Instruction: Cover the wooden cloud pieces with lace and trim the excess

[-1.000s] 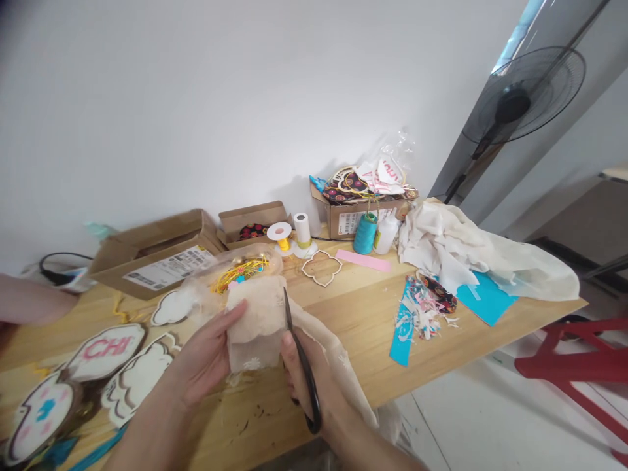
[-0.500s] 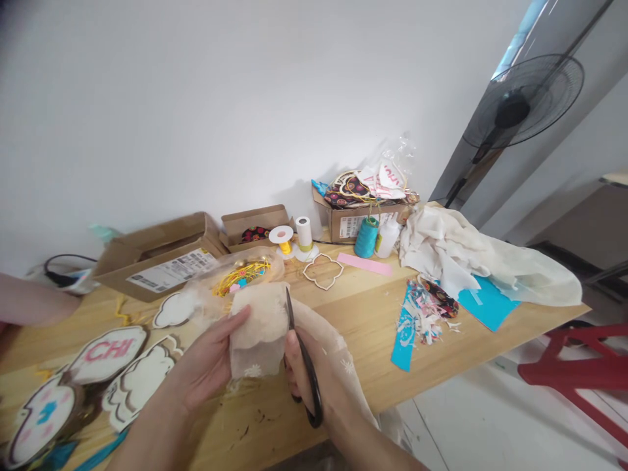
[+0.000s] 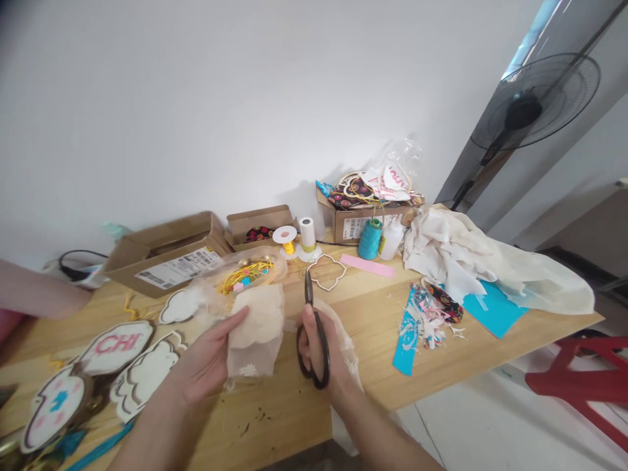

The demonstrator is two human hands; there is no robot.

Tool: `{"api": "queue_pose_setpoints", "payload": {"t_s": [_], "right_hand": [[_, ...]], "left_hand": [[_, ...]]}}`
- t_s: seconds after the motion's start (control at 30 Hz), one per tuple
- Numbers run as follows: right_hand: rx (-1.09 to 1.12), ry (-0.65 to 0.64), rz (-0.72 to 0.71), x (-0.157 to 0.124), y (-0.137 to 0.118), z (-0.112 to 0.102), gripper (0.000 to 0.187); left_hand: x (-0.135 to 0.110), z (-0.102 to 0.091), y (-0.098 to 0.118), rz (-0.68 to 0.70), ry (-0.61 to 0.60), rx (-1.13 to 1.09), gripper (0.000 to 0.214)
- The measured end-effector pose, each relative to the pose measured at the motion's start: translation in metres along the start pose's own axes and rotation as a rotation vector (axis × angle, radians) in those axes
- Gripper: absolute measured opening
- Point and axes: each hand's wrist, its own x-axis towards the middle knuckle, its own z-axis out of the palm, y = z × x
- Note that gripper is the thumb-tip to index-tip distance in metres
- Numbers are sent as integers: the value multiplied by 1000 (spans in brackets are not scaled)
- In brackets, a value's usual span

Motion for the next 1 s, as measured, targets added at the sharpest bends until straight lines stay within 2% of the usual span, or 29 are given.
{"api": "queue_pose_setpoints", "payload": {"t_s": [0.13,0.33,0.4,0.47,0.57,0.67,0.77,0.83,0.9,1.0], "right_hand": [[124,-48,8,17,-4,-6,45],[181,-191,49,39,-26,-18,46],[190,-245,-4,43,-40,-27,49],[130,-217,-108,46,-56,-40,53],[-202,-81,-268,52,-80,-68,50],[-823,12,-366,62,-93,-101,35],[-1429,52,-399,71,-94,-133,23],[-1590,-49,-416,76,-93,-152,24],[-1611,-179,-432,77,-96,-167,30],[-1613,-254,-434,72,-108,-173,34]], "left_hand": [[1,-10,8,-70,40,-77,39],[15,-27,7,-44,1,-135,41],[17,-28,2,-34,8,-130,40],[18,-27,-4,-38,23,-121,40],[16,-25,-12,-52,26,-118,39],[12,-23,-15,-45,38,-82,36],[9,-21,-13,34,70,11,29],[11,-21,-10,106,63,83,25],[16,-23,-8,158,36,135,24],[26,-24,-7,190,-4,186,24]]}}
